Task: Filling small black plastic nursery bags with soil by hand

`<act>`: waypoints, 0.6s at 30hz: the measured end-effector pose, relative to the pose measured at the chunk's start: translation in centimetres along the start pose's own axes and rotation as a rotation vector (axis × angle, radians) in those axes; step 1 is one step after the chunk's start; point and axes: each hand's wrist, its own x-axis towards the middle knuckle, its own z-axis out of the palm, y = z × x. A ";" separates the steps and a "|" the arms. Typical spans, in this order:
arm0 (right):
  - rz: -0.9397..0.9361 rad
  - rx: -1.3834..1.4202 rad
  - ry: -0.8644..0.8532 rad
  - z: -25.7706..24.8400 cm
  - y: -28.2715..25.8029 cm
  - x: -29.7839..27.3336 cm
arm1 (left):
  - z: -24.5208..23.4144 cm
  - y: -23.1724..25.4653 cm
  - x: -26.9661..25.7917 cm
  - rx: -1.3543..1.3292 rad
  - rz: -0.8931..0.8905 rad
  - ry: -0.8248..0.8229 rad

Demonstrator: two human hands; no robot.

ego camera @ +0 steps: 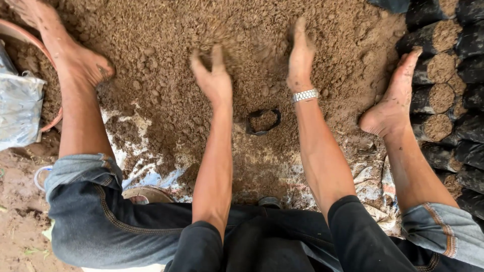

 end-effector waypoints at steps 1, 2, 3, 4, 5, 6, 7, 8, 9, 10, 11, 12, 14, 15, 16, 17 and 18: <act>0.001 -0.001 -0.001 0.9 0.7 -0.5 | 0.5 0.0 -0.4 0.000 -0.002 0.001; 0.107 -0.046 -0.085 1.9 1.4 -1.1 | 1.1 0.1 -0.9 -0.041 -0.053 -0.107; 0.211 -0.088 -0.170 2.8 2.1 -1.7 | 1.6 0.2 -1.3 -0.081 -0.104 -0.214; 0.212 -0.088 -0.170 2.2 0.7 -2.4 | 2.0 -0.3 -1.8 -0.080 -0.104 -0.213; 0.221 -0.007 -0.250 1.5 -0.7 -3.2 | 2.4 -0.7 -2.3 -0.141 0.020 -0.375; 0.230 0.074 -0.329 0.9 -2.0 -4.0 | 2.8 -1.2 -2.9 -0.202 0.144 -0.537; 0.236 0.072 -0.325 -0.3 -1.1 -3.4 | 3.0 -1.8 -2.9 -0.201 0.137 -0.539; 0.408 0.181 -0.163 -1.5 -0.2 -2.9 | 3.3 -2.4 -2.8 -0.233 0.183 -0.755; 0.566 0.291 0.001 -2.7 0.3 -1.8 | 4.1 -2.7 -2.6 -0.269 0.238 -0.973; 0.559 0.290 0.004 -3.5 0.8 -1.7 | 3.7 -2.0 -2.7 -0.274 0.242 -0.976; 0.643 0.409 0.060 -4.4 1.8 -2.0 | 2.9 -1.6 -3.2 0.141 0.487 -0.790; 0.724 0.527 0.119 -5.2 2.7 -2.3 | 2.2 -1.2 -3.6 0.553 0.709 -0.572; 0.731 0.539 0.102 -6.5 3.1 -4.1 | -0.6 -1.2 -3.8 0.580 0.904 -0.545; 0.732 0.551 0.070 -6.6 3.1 -4.6 | -2.1 -0.9 -3.5 0.606 1.106 -0.500; 0.731 0.556 0.067 -7.0 3.0 -4.9 | -2.4 -0.5 -3.9 0.610 1.111 -0.499; 0.743 0.563 0.025 -7.7 3.3 -5.8 | -3.1 -0.4 -4.8 0.915 0.809 -0.746; 0.756 0.570 -0.016 -8.4 3.5 -6.7 | -3.9 -0.3 -5.7 1.194 0.470 -0.979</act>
